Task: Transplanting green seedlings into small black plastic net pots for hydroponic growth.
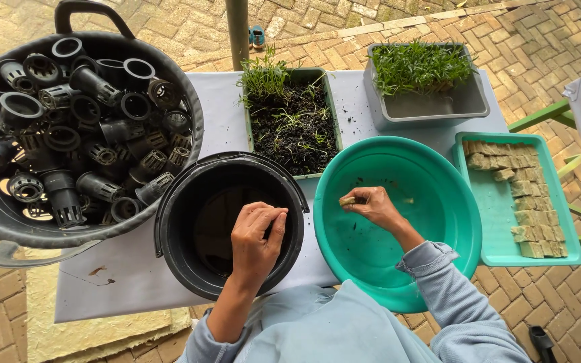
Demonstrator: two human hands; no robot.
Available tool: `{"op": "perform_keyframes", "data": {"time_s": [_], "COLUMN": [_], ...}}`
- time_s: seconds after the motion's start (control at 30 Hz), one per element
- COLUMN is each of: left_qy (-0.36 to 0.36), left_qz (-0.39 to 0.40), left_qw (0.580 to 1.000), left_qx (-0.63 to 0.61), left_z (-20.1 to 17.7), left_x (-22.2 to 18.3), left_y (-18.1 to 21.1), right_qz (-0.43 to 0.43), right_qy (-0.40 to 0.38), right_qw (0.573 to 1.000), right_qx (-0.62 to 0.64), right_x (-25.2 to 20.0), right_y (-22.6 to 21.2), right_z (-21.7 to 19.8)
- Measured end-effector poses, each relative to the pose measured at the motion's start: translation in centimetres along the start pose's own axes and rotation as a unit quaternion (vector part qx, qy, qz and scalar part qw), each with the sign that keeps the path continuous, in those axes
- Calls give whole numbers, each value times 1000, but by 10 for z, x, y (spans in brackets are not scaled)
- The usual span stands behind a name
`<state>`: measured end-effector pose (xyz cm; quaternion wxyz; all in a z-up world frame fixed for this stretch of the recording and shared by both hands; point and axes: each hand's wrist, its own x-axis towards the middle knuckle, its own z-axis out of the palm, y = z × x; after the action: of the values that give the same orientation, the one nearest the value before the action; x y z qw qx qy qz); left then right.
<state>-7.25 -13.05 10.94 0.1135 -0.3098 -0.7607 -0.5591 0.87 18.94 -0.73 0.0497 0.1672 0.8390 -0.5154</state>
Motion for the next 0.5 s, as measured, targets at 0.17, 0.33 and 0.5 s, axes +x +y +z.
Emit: {"op": "perform_keyframes", "data": {"time_s": [0.17,0.33,0.5], "left_qy": [-15,-33,-42], "left_qz": [4,8,15], "left_qw": [1000,999,998], "left_qx": [-19,-24,-38], "left_z": [0,-1,1], "left_x": [-2,-2,-2], "left_y": [1,5,6], "right_qz": [10,14,-102], "right_qy": [23,39,83], "right_qw": [1000,999,990], "right_qx": [-8,-35,-57], "right_x": [-17,-43,-65], "right_y": [0,-32,-29], "right_z": [12,14,-4]}}
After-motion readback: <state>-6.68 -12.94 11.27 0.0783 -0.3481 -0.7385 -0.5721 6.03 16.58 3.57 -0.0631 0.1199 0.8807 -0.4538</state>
